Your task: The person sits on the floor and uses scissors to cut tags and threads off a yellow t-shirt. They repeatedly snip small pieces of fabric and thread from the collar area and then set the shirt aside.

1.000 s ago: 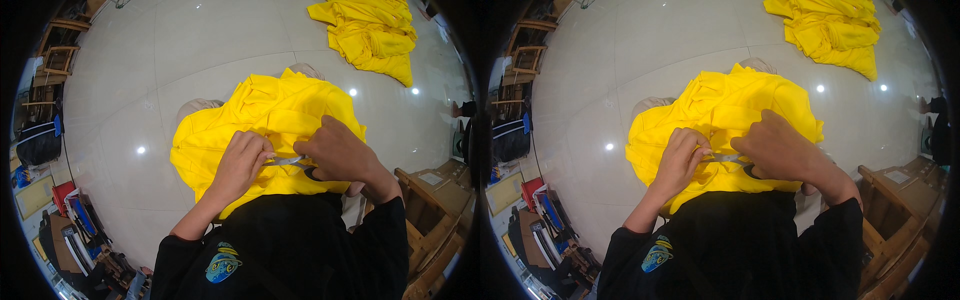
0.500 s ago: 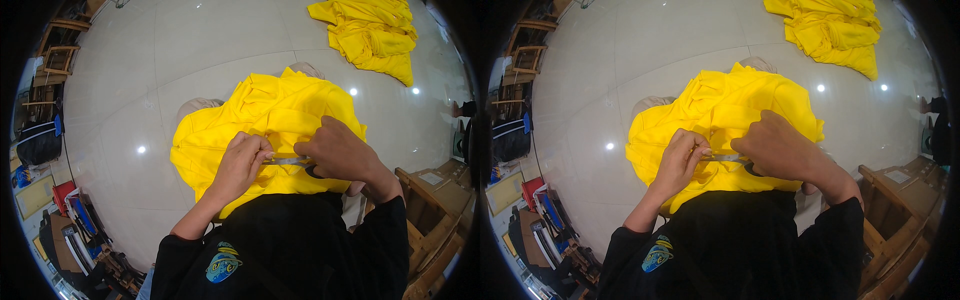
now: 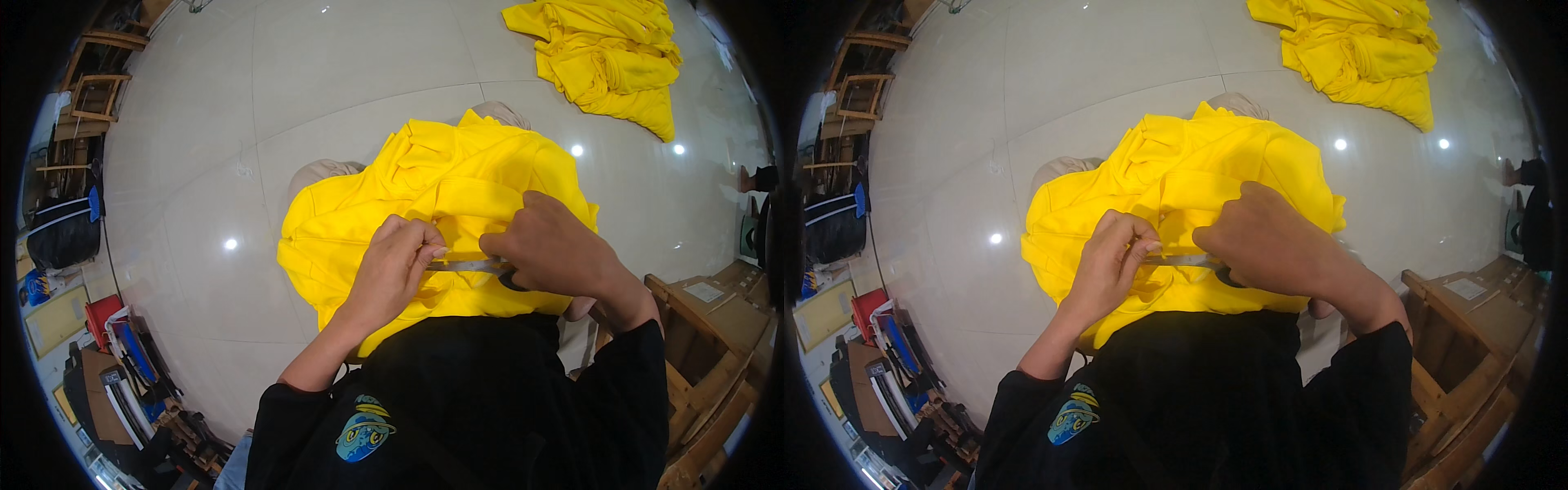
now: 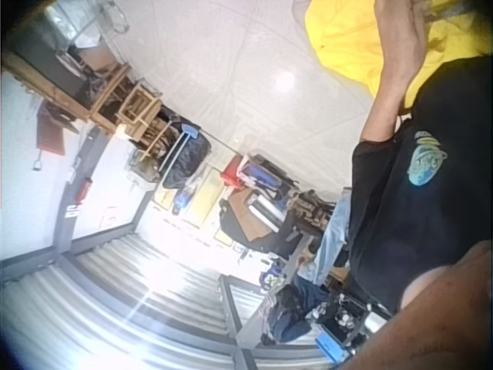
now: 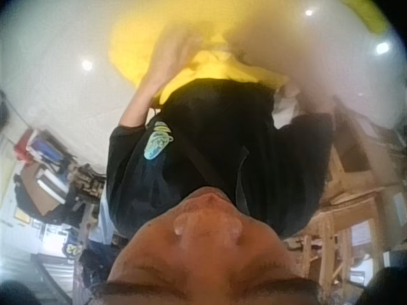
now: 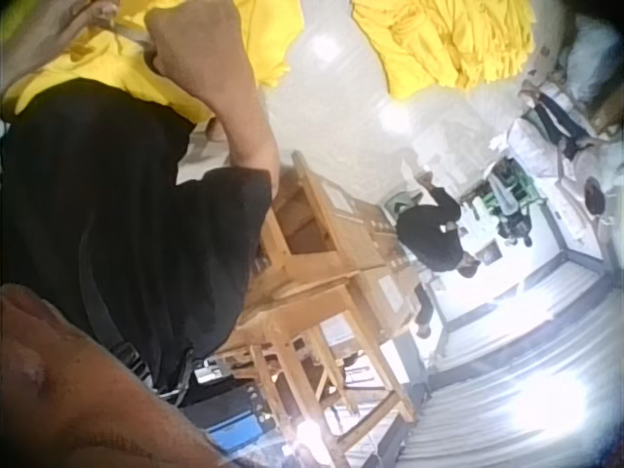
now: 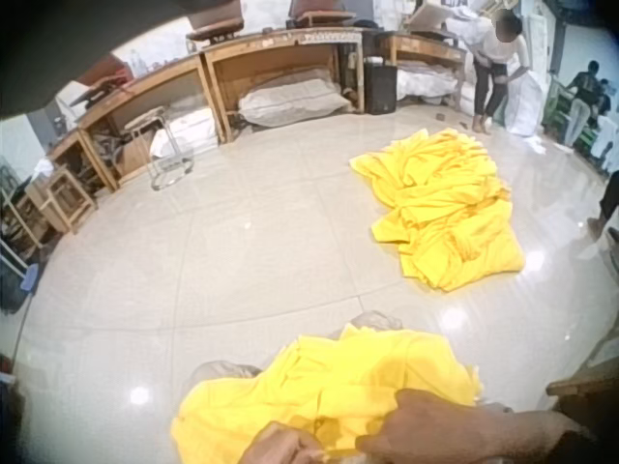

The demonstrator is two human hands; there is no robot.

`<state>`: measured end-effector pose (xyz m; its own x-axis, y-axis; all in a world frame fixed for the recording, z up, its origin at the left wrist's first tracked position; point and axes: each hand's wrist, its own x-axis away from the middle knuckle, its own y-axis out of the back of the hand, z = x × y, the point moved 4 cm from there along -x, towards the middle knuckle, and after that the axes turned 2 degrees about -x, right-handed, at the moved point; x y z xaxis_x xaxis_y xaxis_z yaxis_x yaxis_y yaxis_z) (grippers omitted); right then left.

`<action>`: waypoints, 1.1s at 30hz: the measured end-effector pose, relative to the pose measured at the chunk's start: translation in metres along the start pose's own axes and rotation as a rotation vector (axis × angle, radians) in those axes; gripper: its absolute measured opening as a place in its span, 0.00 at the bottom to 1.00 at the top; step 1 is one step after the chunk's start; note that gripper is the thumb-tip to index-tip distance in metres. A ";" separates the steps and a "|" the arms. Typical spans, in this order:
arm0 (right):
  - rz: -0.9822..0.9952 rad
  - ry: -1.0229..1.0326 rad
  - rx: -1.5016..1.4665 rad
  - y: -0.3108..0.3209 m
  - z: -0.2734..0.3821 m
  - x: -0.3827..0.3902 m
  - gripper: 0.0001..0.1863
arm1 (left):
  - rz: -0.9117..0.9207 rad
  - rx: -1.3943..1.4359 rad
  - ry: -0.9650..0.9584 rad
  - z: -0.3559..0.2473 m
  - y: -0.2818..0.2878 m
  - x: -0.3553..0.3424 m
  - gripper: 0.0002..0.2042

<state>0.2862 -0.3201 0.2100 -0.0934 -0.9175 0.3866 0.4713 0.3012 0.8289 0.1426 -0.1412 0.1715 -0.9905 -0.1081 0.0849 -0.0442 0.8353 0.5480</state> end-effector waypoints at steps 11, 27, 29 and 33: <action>0.013 -0.014 -0.001 0.000 0.000 0.003 0.16 | 0.018 0.105 0.063 0.005 -0.003 0.002 0.03; 0.024 -0.042 0.015 -0.001 -0.001 0.003 0.15 | -0.027 0.154 0.062 0.010 -0.003 0.006 0.01; 0.035 -0.048 0.006 -0.001 0.000 0.004 0.15 | -0.051 0.321 0.159 0.016 -0.005 0.009 0.02; 0.060 -0.054 -0.006 -0.001 -0.001 0.007 0.15 | -0.267 0.628 0.116 0.031 0.001 0.007 0.03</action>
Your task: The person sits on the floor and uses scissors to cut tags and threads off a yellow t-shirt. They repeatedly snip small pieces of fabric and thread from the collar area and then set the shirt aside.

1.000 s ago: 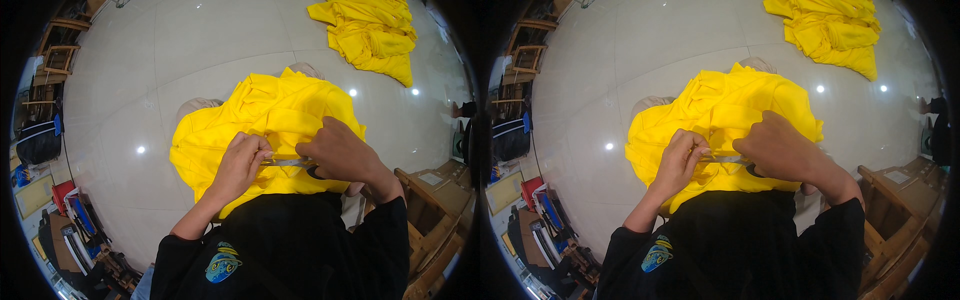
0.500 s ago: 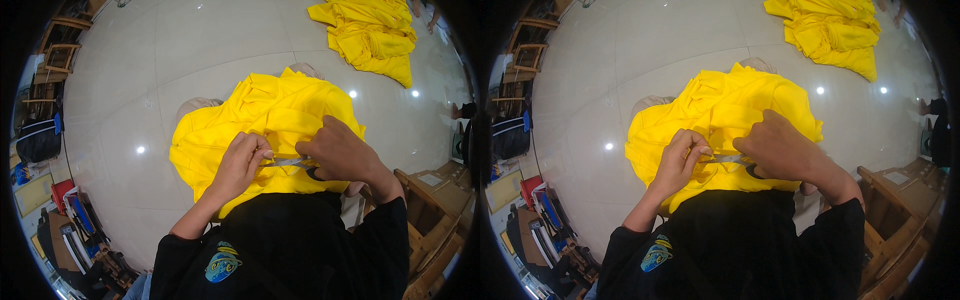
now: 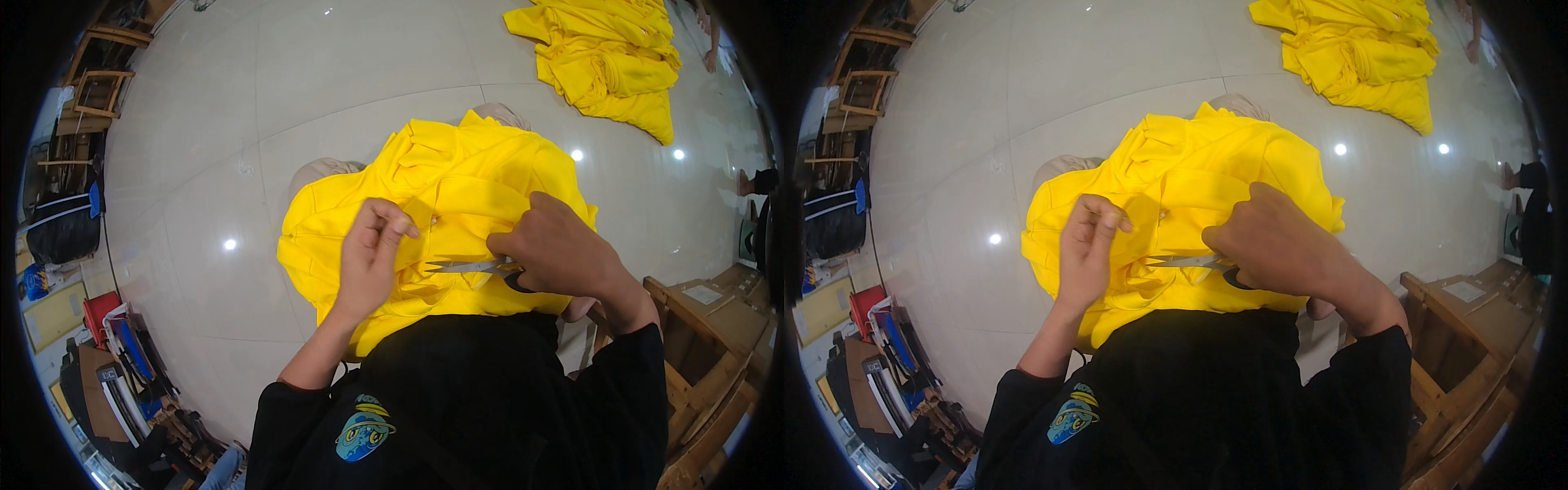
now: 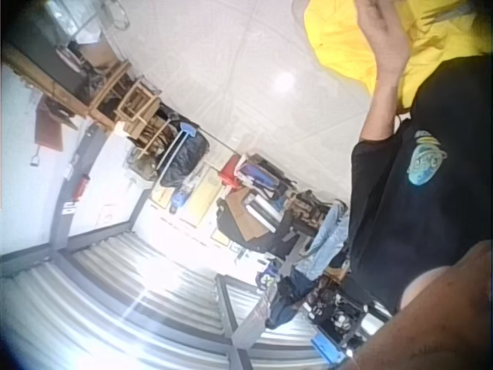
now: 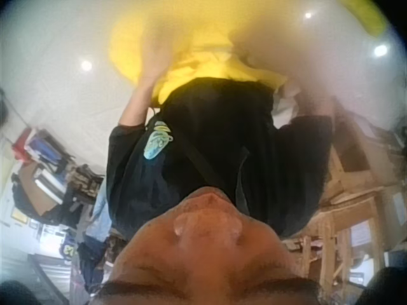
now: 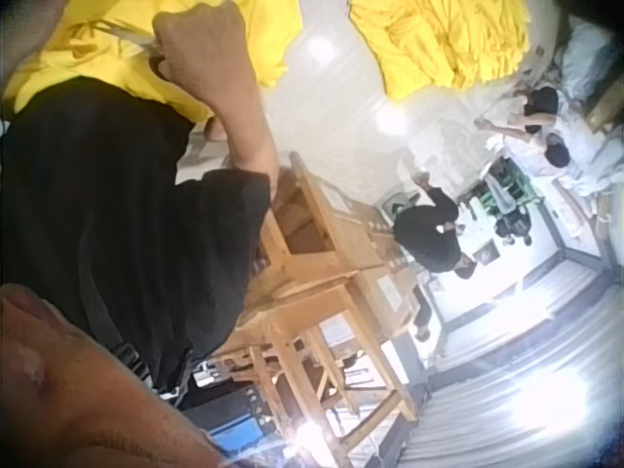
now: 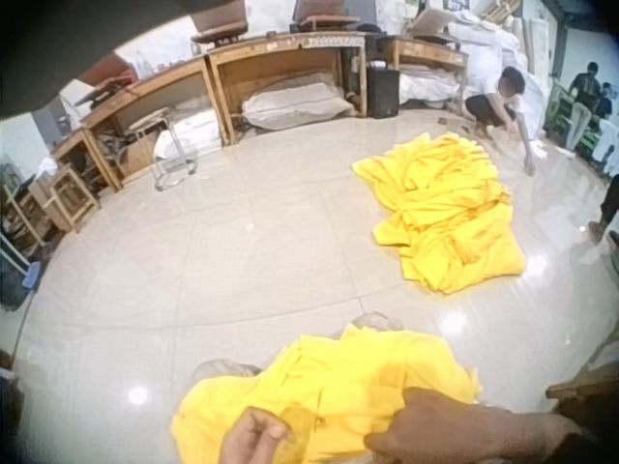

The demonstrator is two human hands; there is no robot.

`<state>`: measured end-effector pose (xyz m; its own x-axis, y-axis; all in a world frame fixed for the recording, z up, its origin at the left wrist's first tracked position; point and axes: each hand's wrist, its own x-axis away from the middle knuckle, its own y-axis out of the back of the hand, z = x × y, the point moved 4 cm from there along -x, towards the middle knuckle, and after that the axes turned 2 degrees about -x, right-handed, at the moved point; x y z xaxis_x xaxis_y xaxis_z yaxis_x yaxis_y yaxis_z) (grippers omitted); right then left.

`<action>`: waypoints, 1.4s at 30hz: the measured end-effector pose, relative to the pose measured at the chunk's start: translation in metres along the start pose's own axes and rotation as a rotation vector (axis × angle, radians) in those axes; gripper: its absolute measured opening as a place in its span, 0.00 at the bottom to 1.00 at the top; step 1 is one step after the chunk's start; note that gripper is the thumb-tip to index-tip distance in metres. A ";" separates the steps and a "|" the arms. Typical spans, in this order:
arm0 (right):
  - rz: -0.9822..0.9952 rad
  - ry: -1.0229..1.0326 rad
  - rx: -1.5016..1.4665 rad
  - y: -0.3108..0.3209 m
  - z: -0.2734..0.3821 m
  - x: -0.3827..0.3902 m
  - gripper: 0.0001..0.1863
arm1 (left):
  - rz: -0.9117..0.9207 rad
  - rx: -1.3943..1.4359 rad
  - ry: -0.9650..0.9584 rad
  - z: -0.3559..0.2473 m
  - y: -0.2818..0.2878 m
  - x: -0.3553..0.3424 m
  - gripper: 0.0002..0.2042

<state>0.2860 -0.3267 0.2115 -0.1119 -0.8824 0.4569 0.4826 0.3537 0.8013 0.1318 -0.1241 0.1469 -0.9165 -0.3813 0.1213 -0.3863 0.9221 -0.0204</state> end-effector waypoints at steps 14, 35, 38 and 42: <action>-0.529 -0.096 -0.599 0.002 -0.054 0.031 0.19 | -0.541 -0.800 -0.148 0.025 0.264 -0.075 0.22; -0.416 -0.012 -0.991 -0.065 0.024 -0.020 0.22 | 0.556 -0.477 0.150 0.027 0.019 0.012 0.11; -0.460 0.021 -1.023 -0.071 0.027 -0.013 0.24 | 0.680 -0.529 0.070 0.018 0.023 0.014 0.13; -0.498 0.023 -0.991 -0.069 0.028 -0.011 0.24 | 0.700 -0.417 0.119 0.022 0.020 0.019 0.15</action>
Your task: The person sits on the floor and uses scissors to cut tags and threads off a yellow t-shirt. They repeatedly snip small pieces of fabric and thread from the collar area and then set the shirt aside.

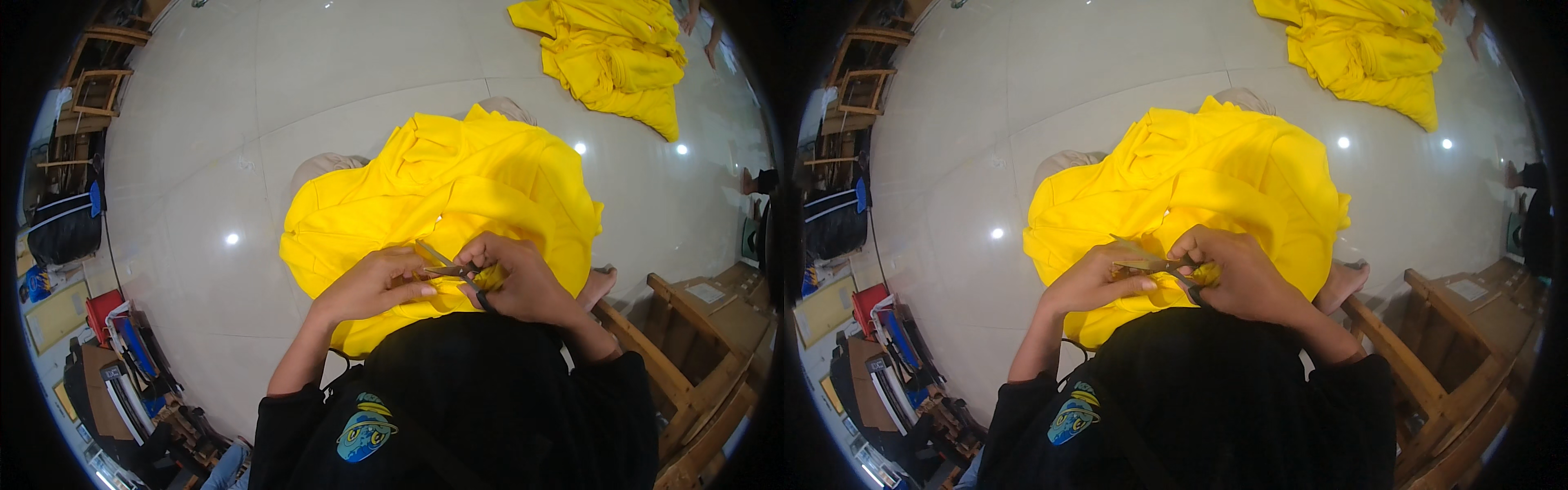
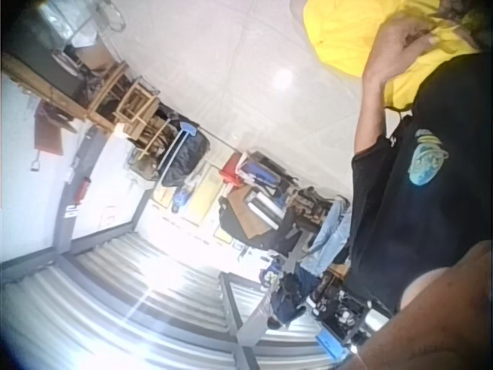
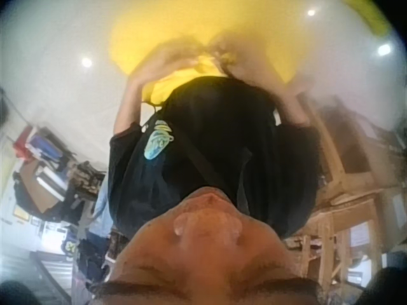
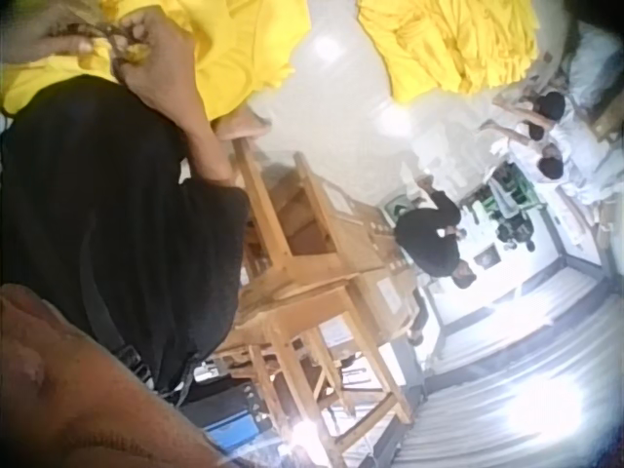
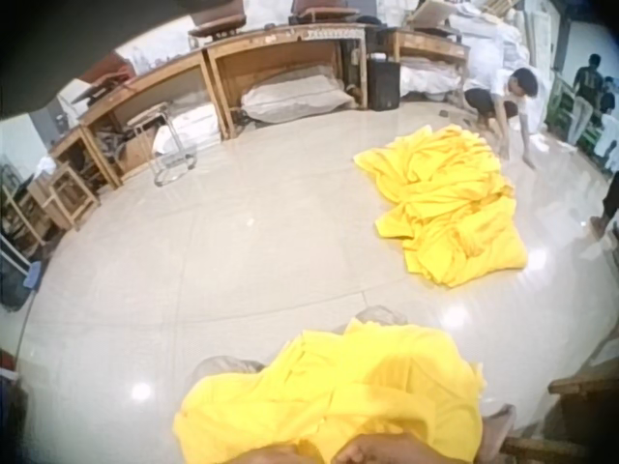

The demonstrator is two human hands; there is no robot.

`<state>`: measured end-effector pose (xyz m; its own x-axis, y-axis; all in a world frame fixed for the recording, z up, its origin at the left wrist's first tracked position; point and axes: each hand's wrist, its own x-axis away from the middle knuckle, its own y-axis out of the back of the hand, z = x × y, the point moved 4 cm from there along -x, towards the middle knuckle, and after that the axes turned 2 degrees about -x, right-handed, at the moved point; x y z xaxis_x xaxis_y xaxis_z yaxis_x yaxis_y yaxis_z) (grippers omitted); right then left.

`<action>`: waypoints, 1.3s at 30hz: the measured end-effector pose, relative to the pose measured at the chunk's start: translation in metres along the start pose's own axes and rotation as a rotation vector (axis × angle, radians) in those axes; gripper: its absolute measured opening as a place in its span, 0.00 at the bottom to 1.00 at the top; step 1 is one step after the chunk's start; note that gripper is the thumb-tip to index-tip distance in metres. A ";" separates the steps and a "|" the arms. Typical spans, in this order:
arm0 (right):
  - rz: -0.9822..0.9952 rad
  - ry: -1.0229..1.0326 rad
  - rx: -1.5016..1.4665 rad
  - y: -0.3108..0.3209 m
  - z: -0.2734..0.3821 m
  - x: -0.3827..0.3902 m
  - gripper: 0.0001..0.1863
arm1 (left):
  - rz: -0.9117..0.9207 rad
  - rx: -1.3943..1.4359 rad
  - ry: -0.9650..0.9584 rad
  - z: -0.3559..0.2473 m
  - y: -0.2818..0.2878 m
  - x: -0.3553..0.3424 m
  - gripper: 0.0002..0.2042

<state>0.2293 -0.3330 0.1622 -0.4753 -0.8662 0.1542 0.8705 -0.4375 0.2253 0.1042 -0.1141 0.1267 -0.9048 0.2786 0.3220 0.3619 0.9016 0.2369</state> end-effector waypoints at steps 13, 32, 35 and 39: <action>-0.016 -0.255 -0.161 0.003 -0.014 -0.013 0.24 | -0.329 -0.089 -0.029 -0.013 -0.004 0.005 0.05; 0.378 0.114 1.005 0.067 0.067 -0.001 0.11 | -0.311 0.127 -0.048 -0.003 -0.014 0.006 0.04; 0.417 0.222 1.071 0.060 0.075 -0.008 0.07 | -0.309 0.162 -0.038 -0.005 -0.013 0.004 0.04; 0.446 0.210 1.208 0.060 0.085 -0.015 0.03 | -0.333 0.213 -0.014 -0.005 -0.016 0.005 0.03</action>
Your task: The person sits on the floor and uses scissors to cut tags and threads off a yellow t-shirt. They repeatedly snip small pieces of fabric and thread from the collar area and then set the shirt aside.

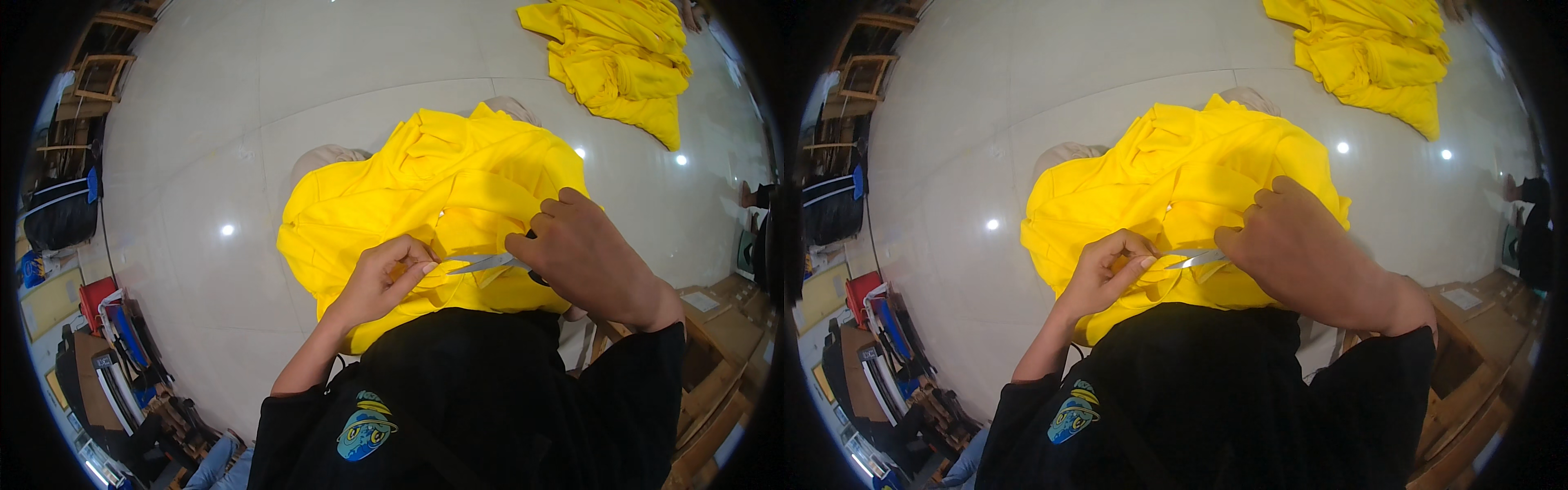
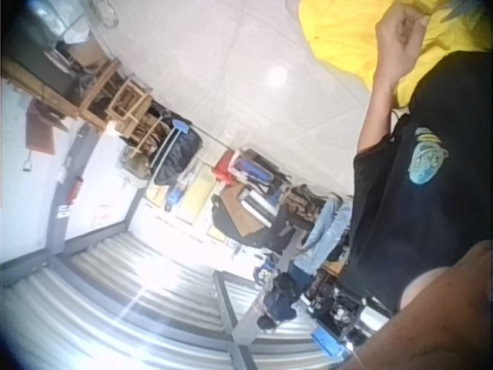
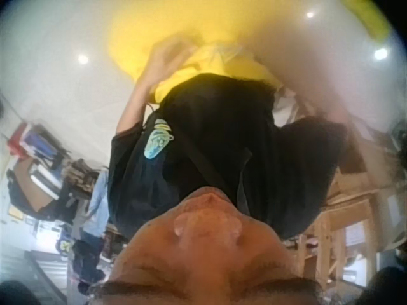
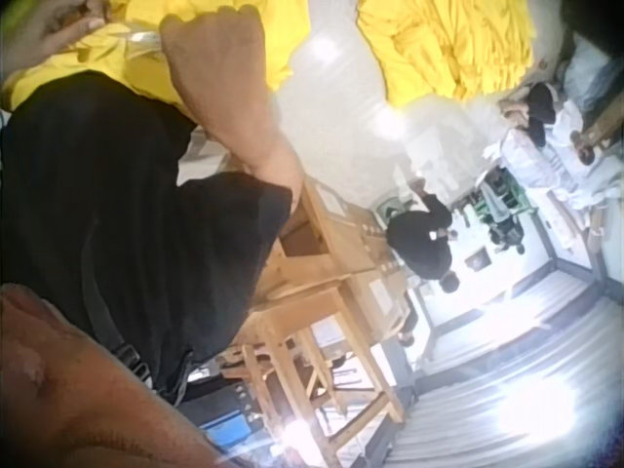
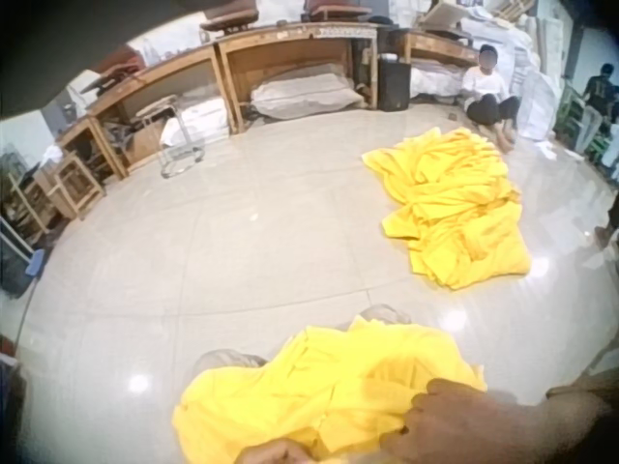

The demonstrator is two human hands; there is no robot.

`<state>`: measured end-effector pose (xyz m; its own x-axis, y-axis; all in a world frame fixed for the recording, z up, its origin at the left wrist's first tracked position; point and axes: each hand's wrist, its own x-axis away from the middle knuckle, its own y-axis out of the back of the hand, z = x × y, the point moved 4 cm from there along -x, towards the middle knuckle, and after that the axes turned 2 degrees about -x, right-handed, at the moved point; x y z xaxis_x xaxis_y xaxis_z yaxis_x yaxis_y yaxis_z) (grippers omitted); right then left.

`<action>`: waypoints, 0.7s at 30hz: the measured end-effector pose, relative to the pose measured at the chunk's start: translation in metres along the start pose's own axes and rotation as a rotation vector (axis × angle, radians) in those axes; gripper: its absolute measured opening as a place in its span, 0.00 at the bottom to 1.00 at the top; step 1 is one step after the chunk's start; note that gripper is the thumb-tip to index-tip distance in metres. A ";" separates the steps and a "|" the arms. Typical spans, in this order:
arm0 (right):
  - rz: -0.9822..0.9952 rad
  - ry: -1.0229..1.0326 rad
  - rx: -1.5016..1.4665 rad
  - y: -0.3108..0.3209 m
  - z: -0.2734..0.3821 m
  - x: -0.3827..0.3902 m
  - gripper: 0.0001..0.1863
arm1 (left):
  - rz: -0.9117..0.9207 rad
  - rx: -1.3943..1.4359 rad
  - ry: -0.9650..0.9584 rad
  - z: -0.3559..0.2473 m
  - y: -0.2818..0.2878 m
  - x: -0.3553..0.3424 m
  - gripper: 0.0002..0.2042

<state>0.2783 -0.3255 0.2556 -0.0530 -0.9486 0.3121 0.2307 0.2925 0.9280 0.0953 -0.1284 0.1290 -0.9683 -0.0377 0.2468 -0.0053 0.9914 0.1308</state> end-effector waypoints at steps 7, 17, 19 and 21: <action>-0.037 0.073 0.037 0.004 0.003 -0.005 0.04 | -0.016 -0.127 -0.109 -0.003 0.001 0.001 0.05; 0.085 0.093 0.083 -0.005 0.006 -0.012 0.06 | 0.027 -0.091 -0.040 0.001 -0.005 -0.001 0.05; 0.029 0.126 0.113 -0.012 0.002 -0.016 0.06 | 0.030 -0.117 -0.064 0.001 -0.004 -0.004 0.05; 0.019 0.141 0.126 -0.014 -0.002 -0.018 0.06 | 0.017 -0.152 -0.121 -0.003 -0.003 -0.007 0.05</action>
<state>0.2775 -0.3124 0.2360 0.0895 -0.9475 0.3068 0.1068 0.3154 0.9429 0.1030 -0.1317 0.1299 -0.9910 0.0036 0.1340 0.0405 0.9610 0.2734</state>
